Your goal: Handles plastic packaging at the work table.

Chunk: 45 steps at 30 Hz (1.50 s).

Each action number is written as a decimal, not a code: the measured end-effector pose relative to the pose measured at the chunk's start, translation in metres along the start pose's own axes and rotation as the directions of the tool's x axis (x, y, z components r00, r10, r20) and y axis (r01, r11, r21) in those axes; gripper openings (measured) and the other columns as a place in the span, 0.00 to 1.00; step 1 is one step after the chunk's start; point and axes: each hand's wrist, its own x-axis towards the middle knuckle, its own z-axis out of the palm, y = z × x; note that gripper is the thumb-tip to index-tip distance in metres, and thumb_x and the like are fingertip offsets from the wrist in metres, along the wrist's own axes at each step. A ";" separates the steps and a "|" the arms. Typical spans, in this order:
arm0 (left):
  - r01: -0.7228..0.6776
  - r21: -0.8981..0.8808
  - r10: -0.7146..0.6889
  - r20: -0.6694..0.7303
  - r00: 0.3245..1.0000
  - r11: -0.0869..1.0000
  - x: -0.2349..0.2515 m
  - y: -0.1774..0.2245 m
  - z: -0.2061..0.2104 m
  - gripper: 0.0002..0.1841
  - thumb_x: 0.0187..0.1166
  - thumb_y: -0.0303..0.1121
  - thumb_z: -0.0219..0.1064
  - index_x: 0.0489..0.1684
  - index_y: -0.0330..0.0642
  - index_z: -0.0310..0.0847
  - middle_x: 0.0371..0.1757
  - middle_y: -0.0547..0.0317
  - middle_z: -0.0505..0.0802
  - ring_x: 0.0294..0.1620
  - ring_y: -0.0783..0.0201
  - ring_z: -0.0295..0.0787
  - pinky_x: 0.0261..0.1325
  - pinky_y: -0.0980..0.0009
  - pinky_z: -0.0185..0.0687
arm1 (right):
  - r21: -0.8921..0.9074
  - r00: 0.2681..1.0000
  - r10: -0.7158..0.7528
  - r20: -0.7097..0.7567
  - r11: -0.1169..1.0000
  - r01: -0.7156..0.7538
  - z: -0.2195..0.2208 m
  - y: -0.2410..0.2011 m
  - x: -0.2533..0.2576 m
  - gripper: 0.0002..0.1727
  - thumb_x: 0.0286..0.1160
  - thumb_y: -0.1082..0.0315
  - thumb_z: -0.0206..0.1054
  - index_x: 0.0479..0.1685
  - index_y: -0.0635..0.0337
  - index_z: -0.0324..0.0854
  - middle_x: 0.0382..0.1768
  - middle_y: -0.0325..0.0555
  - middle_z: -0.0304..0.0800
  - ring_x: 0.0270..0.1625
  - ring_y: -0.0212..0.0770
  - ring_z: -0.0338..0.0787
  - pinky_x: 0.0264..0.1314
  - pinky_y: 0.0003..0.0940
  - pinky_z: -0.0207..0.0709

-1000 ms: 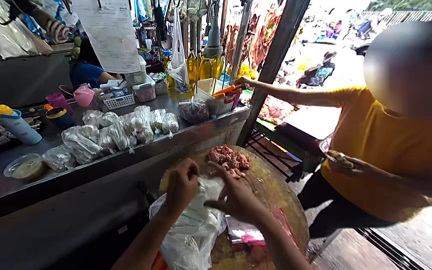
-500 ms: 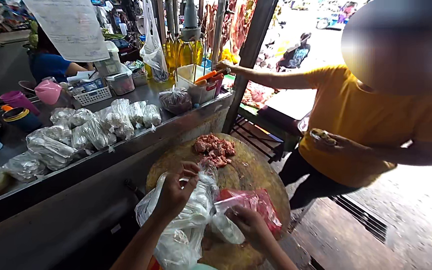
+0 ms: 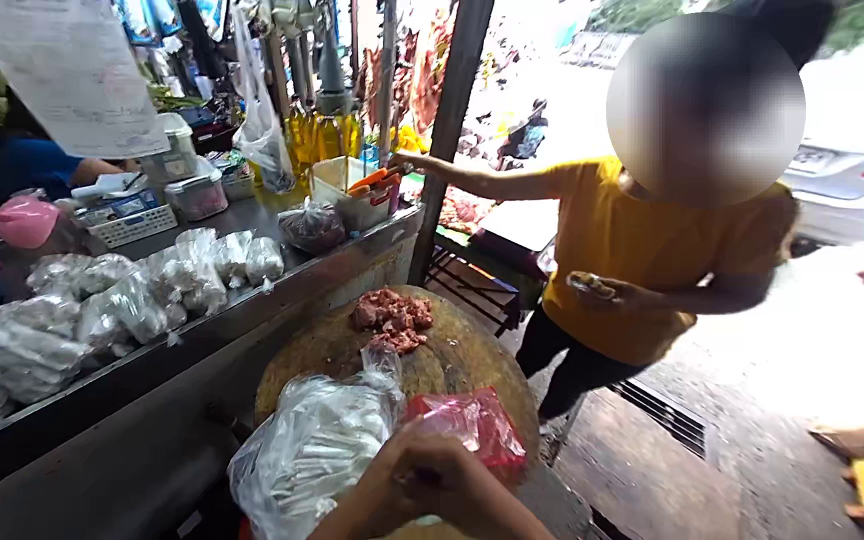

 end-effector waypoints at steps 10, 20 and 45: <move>-0.078 0.218 0.097 -0.076 0.992 0.973 -0.017 -0.035 0.035 0.13 0.69 0.22 0.69 0.48 0.21 0.87 0.46 0.36 0.94 0.52 0.44 0.93 0.64 0.46 0.81 | -0.074 0.987 0.156 0.027 0.985 -0.154 0.009 0.030 -0.031 0.08 0.77 0.73 0.68 0.43 0.71 0.88 0.28 0.55 0.89 0.28 0.41 0.85 0.37 0.39 0.79; -0.169 0.301 0.177 0.001 0.984 0.938 -0.034 -0.077 0.049 0.14 0.76 0.23 0.60 0.42 0.43 0.95 0.56 0.57 0.96 0.65 0.55 0.89 0.70 0.48 0.78 | -0.105 0.958 0.286 -0.006 0.953 -0.285 -0.009 0.074 -0.083 0.68 0.50 0.55 0.89 0.95 0.61 0.46 0.89 0.66 0.56 0.79 0.57 0.77 0.76 0.50 0.76; 0.310 -0.436 -0.054 0.508 0.860 0.845 0.000 0.101 -0.101 0.14 0.71 0.32 0.75 0.51 0.57 0.80 0.44 0.83 0.92 0.49 0.85 0.88 0.57 0.80 0.84 | 0.793 1.000 -0.007 -0.022 0.609 0.022 0.020 -0.052 0.054 0.25 0.87 0.46 0.55 0.35 0.53 0.91 0.38 0.40 0.96 0.47 0.35 0.95 0.63 0.36 0.87</move>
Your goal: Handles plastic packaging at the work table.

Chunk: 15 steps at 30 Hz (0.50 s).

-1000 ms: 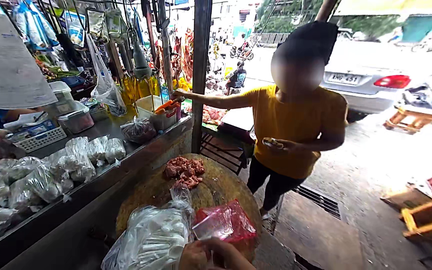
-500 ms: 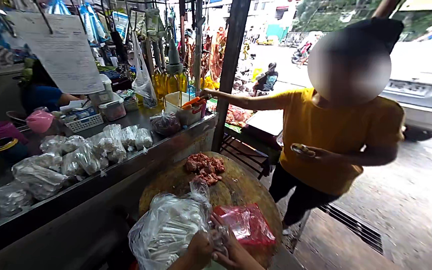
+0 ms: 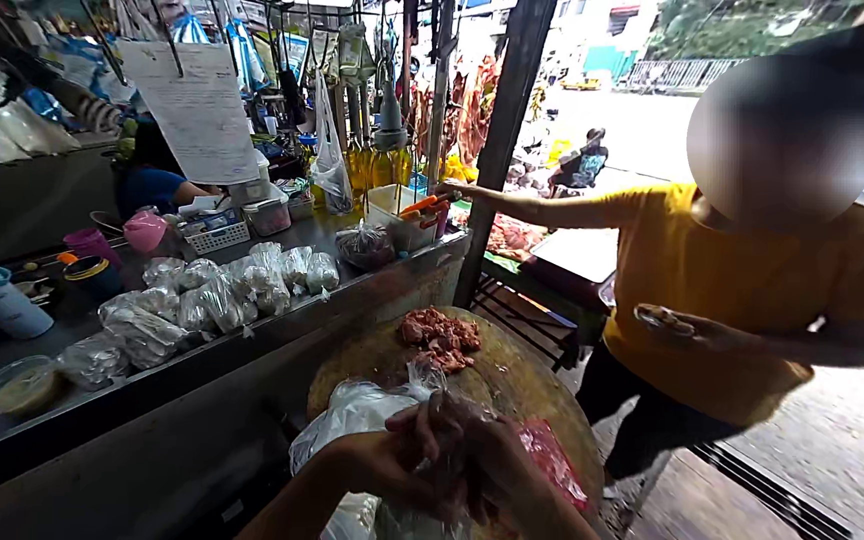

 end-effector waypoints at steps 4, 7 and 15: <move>0.035 -0.129 -0.053 -0.139 0.989 0.991 -0.005 -0.024 0.004 0.10 0.76 0.30 0.68 0.50 0.55 0.80 0.43 0.79 0.93 0.47 0.82 0.89 0.56 0.78 0.84 | 0.170 0.979 0.173 -0.104 0.973 -0.153 -0.008 0.024 0.006 0.31 0.91 0.54 0.39 0.25 0.53 0.84 0.34 0.44 0.95 0.45 0.40 0.96 0.59 0.38 0.88; -0.003 -0.255 -0.077 -0.305 0.949 0.967 -0.006 -0.060 0.006 0.07 0.83 0.31 0.62 0.46 0.54 0.86 0.42 0.77 0.95 0.46 0.81 0.89 0.57 0.77 0.84 | 0.068 0.954 0.255 -0.156 0.967 -0.247 -0.027 0.044 0.010 0.28 0.91 0.60 0.35 0.33 0.55 0.82 0.38 0.43 0.95 0.47 0.39 0.95 0.57 0.37 0.88; -0.135 -0.347 -0.008 -0.382 0.924 0.928 -0.009 -0.087 0.005 0.19 0.91 0.37 0.49 0.37 0.53 0.89 0.47 0.70 0.95 0.57 0.72 0.89 0.71 0.67 0.79 | -0.865 0.945 -0.220 0.242 0.393 0.313 -0.023 -0.027 -0.005 0.18 0.84 0.74 0.56 0.67 0.57 0.84 0.57 0.41 0.92 0.36 0.26 0.87 0.40 0.23 0.84</move>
